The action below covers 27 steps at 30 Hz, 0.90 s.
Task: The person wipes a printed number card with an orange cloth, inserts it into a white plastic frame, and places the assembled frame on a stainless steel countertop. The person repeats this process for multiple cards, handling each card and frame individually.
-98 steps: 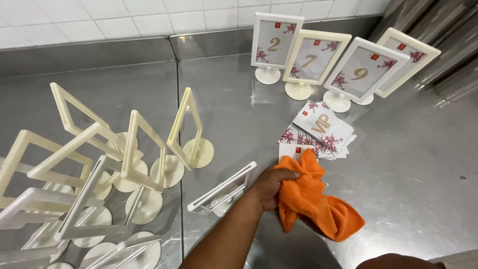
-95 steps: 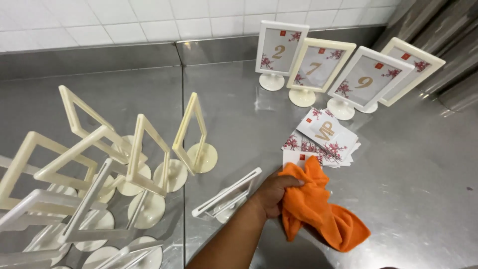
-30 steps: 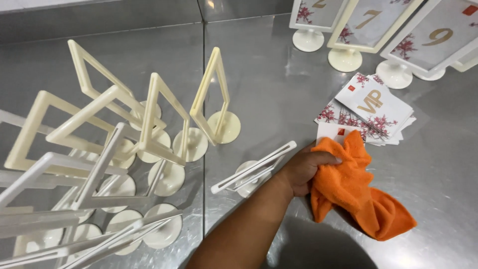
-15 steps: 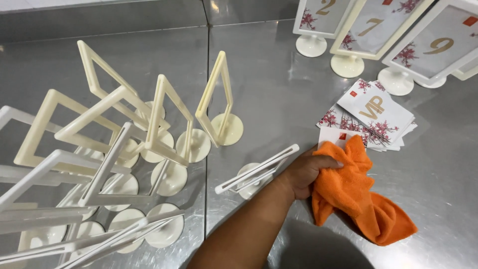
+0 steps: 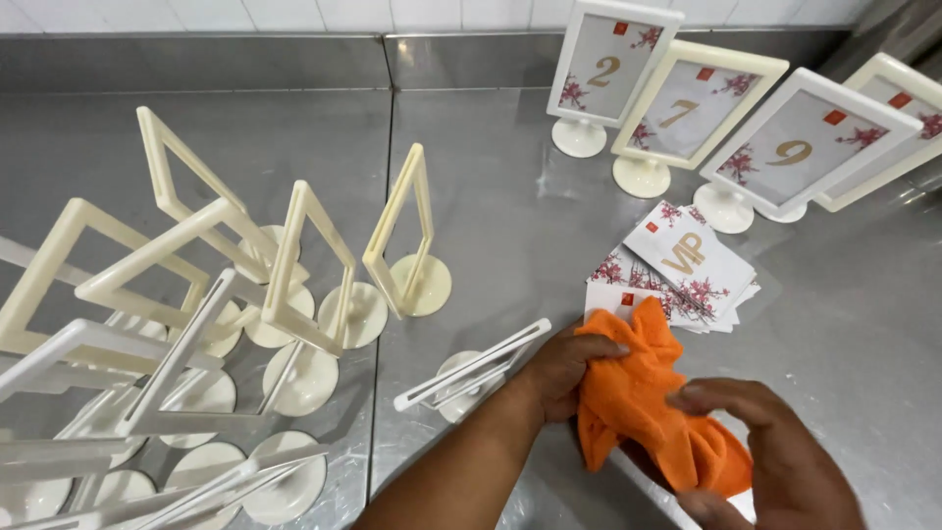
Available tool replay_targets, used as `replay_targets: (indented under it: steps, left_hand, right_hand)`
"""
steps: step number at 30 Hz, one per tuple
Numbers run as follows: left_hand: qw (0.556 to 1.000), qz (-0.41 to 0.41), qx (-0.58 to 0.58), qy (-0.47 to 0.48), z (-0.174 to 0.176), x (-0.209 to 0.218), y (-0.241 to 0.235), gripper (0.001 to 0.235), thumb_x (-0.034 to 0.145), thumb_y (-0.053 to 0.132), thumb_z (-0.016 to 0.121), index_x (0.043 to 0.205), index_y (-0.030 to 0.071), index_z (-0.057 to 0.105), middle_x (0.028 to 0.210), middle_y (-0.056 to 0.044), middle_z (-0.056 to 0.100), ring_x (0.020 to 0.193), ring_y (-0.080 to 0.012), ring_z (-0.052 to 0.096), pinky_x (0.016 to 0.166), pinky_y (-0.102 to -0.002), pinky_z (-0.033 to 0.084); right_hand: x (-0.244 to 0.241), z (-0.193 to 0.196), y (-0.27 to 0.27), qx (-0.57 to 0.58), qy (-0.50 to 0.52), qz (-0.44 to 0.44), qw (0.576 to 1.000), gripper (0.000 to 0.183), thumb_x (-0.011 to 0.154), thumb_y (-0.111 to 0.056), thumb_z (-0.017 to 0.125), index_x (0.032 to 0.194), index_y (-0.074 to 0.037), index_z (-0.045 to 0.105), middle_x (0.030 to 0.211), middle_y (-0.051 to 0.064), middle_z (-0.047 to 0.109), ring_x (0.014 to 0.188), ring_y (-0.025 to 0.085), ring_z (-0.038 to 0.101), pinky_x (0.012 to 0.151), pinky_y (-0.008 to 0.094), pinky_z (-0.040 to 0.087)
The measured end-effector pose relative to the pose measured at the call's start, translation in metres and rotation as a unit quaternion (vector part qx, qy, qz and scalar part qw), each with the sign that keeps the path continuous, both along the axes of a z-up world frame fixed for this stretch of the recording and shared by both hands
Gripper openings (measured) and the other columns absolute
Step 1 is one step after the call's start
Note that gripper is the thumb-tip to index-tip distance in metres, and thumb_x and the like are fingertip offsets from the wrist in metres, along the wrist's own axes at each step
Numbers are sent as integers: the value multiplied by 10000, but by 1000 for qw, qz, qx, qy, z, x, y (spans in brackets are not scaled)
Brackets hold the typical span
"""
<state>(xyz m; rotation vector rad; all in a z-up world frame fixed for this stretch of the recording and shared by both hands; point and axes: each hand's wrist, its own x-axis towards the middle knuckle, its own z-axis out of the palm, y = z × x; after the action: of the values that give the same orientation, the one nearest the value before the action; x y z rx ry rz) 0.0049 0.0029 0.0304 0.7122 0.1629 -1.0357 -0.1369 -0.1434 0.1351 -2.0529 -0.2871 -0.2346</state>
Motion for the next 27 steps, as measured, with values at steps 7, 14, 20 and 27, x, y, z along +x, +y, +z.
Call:
replay_targets:
  steps: [7, 14, 20, 27]
  left_hand:
    - [999, 13, -30, 40, 0, -3, -1, 404, 847, 263, 696, 1224, 129, 644, 1059, -109, 721, 934, -233, 696, 859, -345, 560]
    - [997, 9, -62, 50, 14, -3, 1, 541, 906, 555, 609, 1186, 98, 687, 1174, -112, 714, 1112, -268, 665, 989, -372, 510]
    - [999, 20, 49, 7, 44, -4, 4, 721, 865, 583, 476, 1502, 256, 565, 1401, -11, 655, 1294, -202, 599, 1071, -354, 474]
    - [984, 66, -140, 92, 23, -2, 8, 964, 788, 860, 459, 1322, 78, 639, 1227, -163, 691, 1208, -310, 644, 1051, -430, 501]
  right_hand:
    - [5, -137, -15, -286, -66, -44, 955, 1162, 623, -665, 880, 1565, -209, 375, 1707, 185, 243, 1564, 405, 272, 1206, 585, 268]
    - [41, -88, 4, -279, -146, -118, 942, 380, 881, -259, 640, 1235, -123, 602, 1587, 221, 408, 1457, 421, 418, 1197, 560, 337]
    - [94, -73, 7, -238, -263, -116, 928, 299, 833, -61, 639, 1097, 51, 557, 1321, 272, 557, 1215, 448, 563, 1076, 543, 455]
    - [85, -111, 5, -128, -233, 0, 964, 524, 801, -300, 777, 1204, -54, 550, 1330, 169, 629, 1234, 354, 638, 1095, 500, 494]
